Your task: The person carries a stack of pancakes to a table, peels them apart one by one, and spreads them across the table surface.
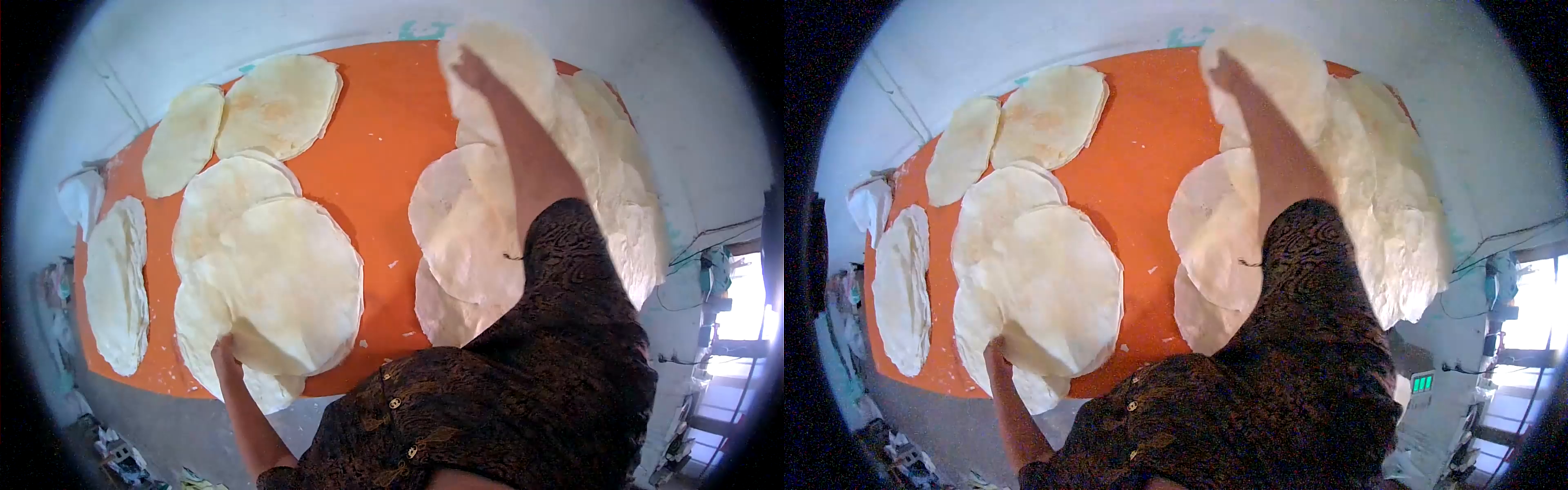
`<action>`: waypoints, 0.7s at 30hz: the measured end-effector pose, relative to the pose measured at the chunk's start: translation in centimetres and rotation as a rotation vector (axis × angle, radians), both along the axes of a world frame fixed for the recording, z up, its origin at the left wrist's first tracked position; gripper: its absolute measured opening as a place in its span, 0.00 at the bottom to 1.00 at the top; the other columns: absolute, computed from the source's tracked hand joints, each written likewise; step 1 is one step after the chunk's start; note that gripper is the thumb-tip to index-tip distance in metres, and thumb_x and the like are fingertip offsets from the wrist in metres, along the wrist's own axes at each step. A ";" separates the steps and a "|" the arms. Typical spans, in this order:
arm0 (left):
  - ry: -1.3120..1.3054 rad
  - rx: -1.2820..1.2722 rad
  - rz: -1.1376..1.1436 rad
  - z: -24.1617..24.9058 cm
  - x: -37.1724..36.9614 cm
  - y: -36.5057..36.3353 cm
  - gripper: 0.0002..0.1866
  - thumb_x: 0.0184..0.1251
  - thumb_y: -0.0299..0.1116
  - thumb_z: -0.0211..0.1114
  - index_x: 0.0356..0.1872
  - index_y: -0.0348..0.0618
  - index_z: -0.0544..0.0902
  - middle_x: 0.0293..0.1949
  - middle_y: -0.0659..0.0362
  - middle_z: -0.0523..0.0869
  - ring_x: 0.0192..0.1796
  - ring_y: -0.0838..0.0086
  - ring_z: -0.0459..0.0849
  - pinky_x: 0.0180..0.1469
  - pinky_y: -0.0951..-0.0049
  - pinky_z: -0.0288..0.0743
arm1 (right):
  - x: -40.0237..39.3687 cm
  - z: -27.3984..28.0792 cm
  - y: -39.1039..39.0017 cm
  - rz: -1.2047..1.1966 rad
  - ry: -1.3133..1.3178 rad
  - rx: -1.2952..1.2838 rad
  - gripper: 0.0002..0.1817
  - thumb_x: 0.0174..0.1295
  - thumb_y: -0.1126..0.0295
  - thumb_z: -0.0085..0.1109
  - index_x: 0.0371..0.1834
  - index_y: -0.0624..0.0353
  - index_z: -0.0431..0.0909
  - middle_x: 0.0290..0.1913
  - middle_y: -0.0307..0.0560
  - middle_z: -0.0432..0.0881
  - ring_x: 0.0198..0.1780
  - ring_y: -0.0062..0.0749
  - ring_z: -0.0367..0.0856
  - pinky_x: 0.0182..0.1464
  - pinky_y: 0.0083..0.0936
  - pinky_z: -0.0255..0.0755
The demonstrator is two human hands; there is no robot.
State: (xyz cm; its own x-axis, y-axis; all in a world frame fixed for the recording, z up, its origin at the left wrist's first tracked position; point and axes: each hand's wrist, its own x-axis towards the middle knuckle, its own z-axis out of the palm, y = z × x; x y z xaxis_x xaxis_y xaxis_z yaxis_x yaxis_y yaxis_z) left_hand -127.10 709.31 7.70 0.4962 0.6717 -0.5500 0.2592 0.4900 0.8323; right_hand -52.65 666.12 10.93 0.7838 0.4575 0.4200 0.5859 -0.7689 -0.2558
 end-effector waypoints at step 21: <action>-0.586 -0.293 -0.199 5.0 -0.3 -6.5 0.22 0.61 0.44 0.55 0.52 0.43 0.68 0.49 0.58 0.75 0.50 0.71 0.75 0.47 0.65 0.72 | -62.0 4.2 25.3 0.743 1.092 0.174 0.40 0.45 0.58 0.65 0.60 0.63 0.56 0.54 0.54 0.68 0.55 0.39 0.68 0.56 0.30 0.63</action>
State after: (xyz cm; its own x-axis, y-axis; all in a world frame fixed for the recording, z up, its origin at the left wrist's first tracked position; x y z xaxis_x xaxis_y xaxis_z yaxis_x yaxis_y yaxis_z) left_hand -127.36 702.81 12.68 0.8662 0.4009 -0.2983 -0.0849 0.7063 0.7028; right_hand -114.63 691.42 15.08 0.3426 0.9250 -0.1643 0.2819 -0.2681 -0.9212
